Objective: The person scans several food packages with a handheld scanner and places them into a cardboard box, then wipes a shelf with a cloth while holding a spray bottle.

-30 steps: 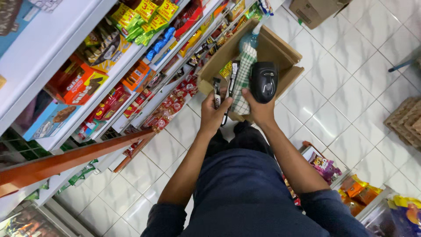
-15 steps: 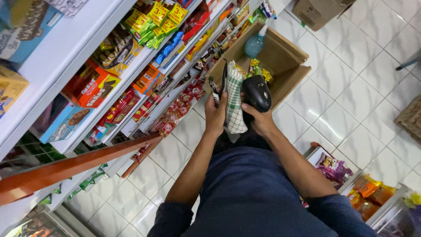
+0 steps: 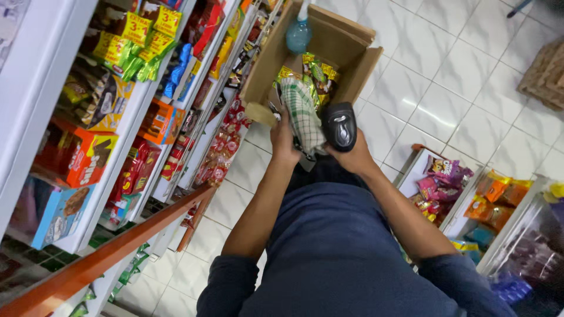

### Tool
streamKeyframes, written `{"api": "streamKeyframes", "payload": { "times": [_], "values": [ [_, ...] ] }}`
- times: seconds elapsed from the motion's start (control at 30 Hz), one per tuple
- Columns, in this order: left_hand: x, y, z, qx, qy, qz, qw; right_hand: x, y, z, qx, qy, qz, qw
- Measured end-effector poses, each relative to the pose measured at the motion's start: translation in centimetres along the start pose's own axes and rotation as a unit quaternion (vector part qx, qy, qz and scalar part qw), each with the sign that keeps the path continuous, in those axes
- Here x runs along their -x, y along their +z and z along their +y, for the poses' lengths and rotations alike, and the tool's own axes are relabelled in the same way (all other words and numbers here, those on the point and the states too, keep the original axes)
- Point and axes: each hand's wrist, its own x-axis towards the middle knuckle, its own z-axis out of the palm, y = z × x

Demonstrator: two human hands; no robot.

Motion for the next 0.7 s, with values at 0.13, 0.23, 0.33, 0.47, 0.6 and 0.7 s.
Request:
{"api": "streamKeyframes", "payload": {
  "times": [0.13, 0.23, 0.33, 0.47, 0.6, 0.7],
  "values": [
    [0.1, -0.7, -3.2, -0.197, 0.129, 0.025, 0.972, -0.2, -1.2, 0.3, 0.006, 0.029, 0.173, 0.985],
    [0.8, 0.0, -4.6, -0.25, 0.208, -0.136, 0.936, -0.6, -2.1, -0.3, -0.034, 0.049, 0.211, 0.976],
    [1.1, 1.4, -3.9, -0.425, 0.268, -0.235, 0.832, -0.5, -3.3, -0.4, -0.021, 0.066, 0.186, 0.98],
    [-0.9, 4.2, -2.0, -0.504, 0.289, -0.199, 0.789, -1.8, -7.5, -0.5, 0.112, -0.052, 0.189, 0.974],
    [-2.6, 7.6, -1.3, -0.537, 0.379, -0.147, 0.739, -2.6, -10.9, -0.7, 0.232, -0.131, 0.229, 0.936],
    [-3.3, 8.5, -1.7, -0.539, 0.427, -0.165, 0.707, -2.8, -10.5, 1.2, 0.208, -0.17, 0.271, 0.924]
  ]
}}
